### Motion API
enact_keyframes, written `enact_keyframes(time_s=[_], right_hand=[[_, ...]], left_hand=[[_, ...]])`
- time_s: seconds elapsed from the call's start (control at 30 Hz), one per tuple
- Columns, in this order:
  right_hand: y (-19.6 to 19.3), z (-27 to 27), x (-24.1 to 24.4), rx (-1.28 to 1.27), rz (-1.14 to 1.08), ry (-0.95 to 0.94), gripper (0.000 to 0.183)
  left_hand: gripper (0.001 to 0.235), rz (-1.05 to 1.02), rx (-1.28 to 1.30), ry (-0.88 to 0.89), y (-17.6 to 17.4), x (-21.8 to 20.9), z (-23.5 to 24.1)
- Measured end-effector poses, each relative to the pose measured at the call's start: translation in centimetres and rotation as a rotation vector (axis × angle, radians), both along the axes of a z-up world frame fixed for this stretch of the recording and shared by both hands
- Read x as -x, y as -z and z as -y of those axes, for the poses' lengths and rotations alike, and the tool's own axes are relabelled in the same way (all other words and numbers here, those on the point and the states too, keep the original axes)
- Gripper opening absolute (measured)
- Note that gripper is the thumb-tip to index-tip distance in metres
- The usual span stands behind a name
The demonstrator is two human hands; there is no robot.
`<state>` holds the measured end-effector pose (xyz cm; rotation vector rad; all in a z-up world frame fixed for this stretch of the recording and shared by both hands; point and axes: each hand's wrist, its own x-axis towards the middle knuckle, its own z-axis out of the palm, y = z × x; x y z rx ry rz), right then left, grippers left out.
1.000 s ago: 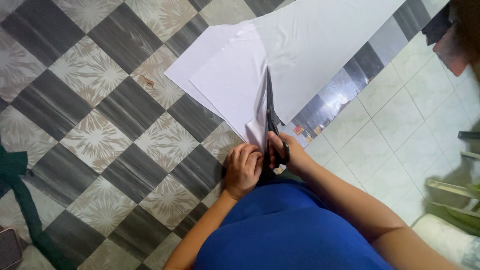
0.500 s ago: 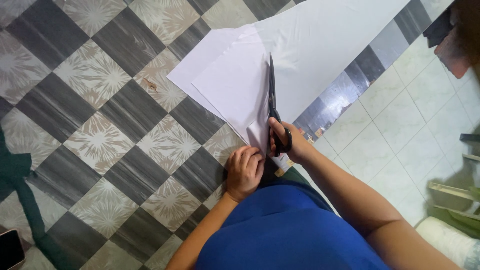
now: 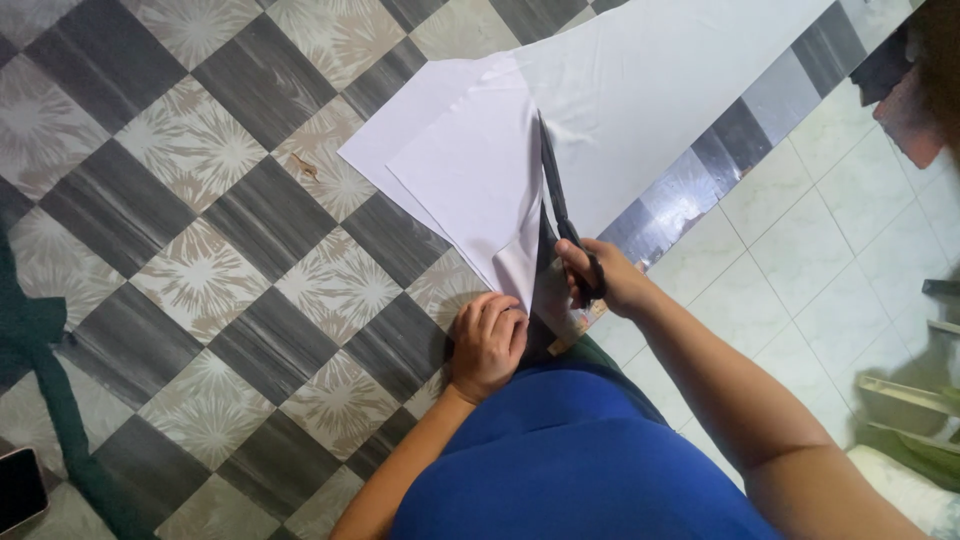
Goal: Cutting white fabric with scissors following a green pattern template on a table
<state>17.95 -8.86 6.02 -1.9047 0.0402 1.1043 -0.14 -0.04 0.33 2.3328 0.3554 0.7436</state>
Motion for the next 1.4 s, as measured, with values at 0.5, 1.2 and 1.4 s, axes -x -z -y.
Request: enact_keyframes(time_s=[0.5,1.2,1.4], right_hand=[[-0.5,-1.3,-3.4,0.075,-0.009,-0.064,0.052],[-1.5,-3.2,-6.1,0.073,0.036,-0.143,0.050],[-0.7,-3.1,-7.1,0.064,0.050,-0.170,0.050]], left_hand=[[0.006,0.038,-0.060,-0.043,0.9,-0.2,0.3],[0.008,0.059,-0.062,-0.070,0.4,-0.3,0.2],[0.007,0.055,-0.068,-0.088,0.5,-0.4,0.4]])
